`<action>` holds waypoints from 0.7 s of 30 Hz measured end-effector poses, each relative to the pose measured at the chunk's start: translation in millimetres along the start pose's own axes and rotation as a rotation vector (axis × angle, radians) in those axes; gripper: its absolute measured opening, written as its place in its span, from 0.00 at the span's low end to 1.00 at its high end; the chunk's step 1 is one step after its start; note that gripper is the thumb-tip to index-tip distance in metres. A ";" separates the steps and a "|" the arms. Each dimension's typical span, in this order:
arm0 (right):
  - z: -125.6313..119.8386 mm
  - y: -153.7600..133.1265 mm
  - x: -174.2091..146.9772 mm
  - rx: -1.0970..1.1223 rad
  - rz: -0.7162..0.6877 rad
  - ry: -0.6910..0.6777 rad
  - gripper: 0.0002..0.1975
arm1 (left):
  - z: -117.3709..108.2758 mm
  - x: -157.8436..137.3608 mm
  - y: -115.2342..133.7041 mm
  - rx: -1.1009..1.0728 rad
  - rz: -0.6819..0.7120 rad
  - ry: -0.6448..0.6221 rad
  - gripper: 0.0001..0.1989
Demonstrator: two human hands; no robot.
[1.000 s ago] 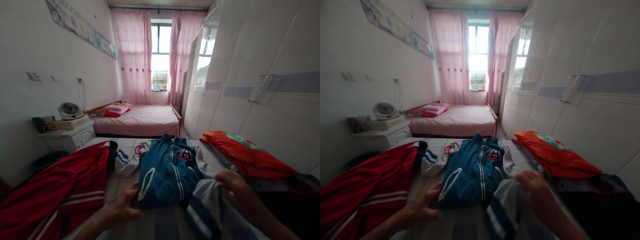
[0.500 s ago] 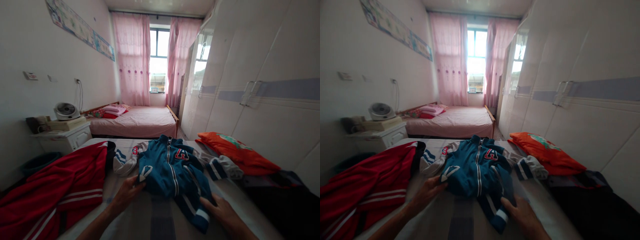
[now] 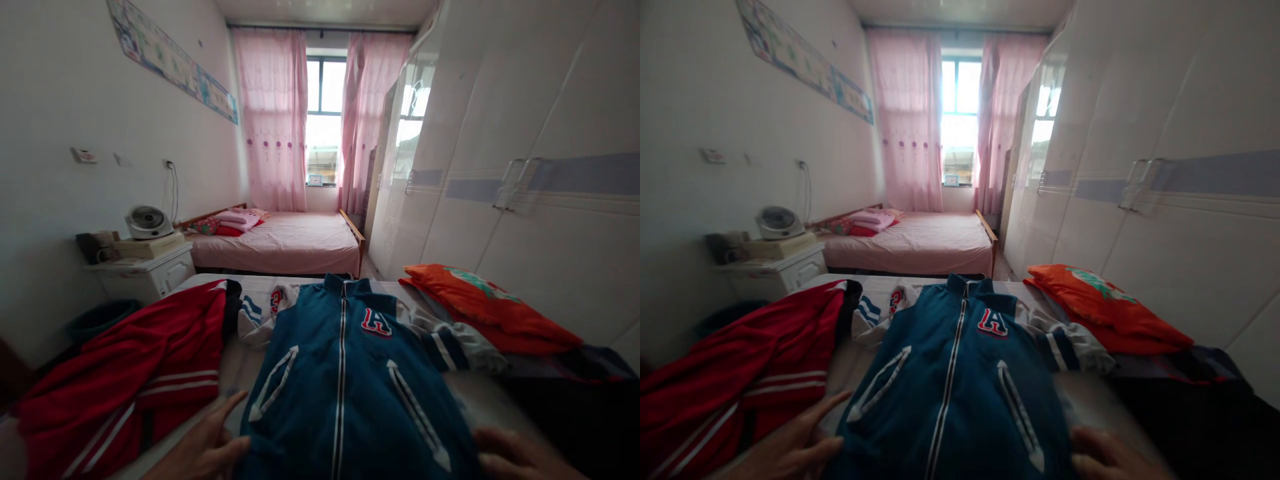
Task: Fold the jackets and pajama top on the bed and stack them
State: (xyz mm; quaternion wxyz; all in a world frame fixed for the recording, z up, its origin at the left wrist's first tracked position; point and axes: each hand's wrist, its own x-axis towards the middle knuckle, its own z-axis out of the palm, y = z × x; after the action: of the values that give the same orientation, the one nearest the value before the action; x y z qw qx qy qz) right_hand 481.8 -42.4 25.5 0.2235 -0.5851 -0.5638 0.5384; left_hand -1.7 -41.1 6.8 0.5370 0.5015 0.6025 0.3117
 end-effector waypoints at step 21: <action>-14.0 -1.0 107.1 -0.523 -0.130 0.594 0.16 | -55.9 124.3 80.1 1.278 0.355 0.487 0.11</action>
State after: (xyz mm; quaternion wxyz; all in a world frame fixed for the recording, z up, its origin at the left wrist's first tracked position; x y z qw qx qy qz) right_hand 470.6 59.2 -9.6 0.2539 -0.7155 -0.6286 0.1689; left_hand -23.8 109.0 51.2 -0.0715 0.7254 0.6796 0.0832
